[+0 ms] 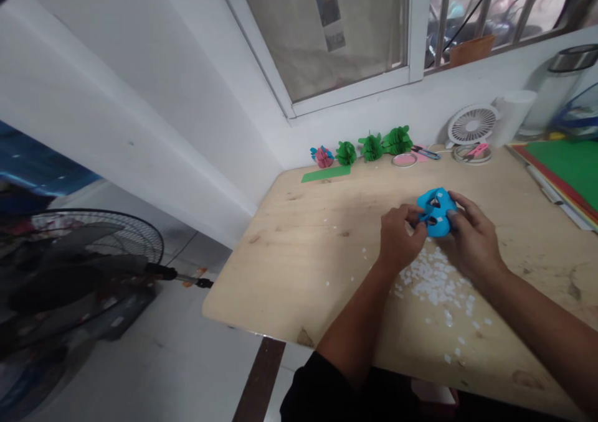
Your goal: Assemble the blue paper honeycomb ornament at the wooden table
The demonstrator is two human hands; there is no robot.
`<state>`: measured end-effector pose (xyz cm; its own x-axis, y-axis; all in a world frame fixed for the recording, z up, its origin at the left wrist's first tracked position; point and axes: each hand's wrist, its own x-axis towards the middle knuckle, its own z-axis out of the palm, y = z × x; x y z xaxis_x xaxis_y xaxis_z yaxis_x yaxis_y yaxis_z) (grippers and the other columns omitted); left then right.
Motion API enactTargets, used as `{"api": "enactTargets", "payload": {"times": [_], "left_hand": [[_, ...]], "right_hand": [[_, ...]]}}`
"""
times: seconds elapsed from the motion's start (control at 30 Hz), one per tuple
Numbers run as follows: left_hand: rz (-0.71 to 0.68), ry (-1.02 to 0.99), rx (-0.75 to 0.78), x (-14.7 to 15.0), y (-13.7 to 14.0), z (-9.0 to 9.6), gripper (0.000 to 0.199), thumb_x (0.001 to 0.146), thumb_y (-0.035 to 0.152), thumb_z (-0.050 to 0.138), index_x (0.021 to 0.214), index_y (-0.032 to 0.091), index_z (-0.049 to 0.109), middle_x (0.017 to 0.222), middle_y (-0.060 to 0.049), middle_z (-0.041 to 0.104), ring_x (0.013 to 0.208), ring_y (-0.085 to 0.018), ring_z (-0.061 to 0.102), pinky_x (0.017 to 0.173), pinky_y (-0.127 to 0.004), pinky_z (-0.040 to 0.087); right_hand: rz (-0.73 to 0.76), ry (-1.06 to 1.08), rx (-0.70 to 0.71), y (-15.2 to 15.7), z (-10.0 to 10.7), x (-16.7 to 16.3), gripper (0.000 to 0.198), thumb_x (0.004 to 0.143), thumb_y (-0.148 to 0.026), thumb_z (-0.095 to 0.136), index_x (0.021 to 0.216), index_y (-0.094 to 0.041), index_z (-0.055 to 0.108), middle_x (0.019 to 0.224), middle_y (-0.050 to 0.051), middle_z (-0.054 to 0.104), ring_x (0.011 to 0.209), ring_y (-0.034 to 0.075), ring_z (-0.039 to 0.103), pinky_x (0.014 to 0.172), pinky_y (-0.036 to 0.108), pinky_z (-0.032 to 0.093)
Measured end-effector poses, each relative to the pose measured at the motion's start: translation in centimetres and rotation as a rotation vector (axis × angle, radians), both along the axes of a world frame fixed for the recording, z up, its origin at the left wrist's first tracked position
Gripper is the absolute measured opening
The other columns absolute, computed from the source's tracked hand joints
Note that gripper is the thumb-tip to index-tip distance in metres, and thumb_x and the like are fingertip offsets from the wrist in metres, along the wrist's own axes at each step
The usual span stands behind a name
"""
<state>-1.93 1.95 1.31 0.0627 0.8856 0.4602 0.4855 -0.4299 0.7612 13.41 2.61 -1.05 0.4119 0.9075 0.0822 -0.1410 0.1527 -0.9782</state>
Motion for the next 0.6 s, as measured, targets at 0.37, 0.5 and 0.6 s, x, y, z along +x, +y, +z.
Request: {"api": "enactTargets", "payload": {"times": [0.37,0.5,0.6], "left_hand": [[-0.061,0.320,0.238,0.13,-0.69,0.24,0.041,0.094,0.014,0.062,0.134,0.021,0.066,0.103,-0.002,0.079,0.101,-0.021,0.069,0.098,-0.038,0.048],[-0.082,0.437,0.272,-0.13,-0.66,0.59,0.043,0.095,0.009,0.054,0.130,0.026,0.072,0.108,-0.002,0.078,0.103,-0.021,0.068,0.097,-0.039,0.046],[-0.058,0.471,0.259,-0.31,-0.57,0.59,0.041,0.091,0.007,0.055,0.119,0.027,0.078,0.103,-0.003,0.076,0.103,-0.022,0.067,0.097,-0.040,0.047]], "right_hand": [[0.026,0.025,-0.010,0.10,-0.22,0.16,0.051,0.072,-0.041,0.083,0.120,-0.025,0.077,0.098,0.007,0.076,0.082,0.025,0.071,0.076,0.044,0.062],[0.001,-0.016,-0.005,-0.02,-0.03,0.02,0.049,0.073,-0.040,0.082,0.120,-0.024,0.078,0.105,0.008,0.078,0.086,0.025,0.072,0.079,0.044,0.062],[0.018,-0.020,0.009,0.02,-0.26,0.04,0.049,0.076,-0.042,0.081,0.122,-0.025,0.076,0.101,0.007,0.077,0.084,0.026,0.072,0.078,0.044,0.062]]}}
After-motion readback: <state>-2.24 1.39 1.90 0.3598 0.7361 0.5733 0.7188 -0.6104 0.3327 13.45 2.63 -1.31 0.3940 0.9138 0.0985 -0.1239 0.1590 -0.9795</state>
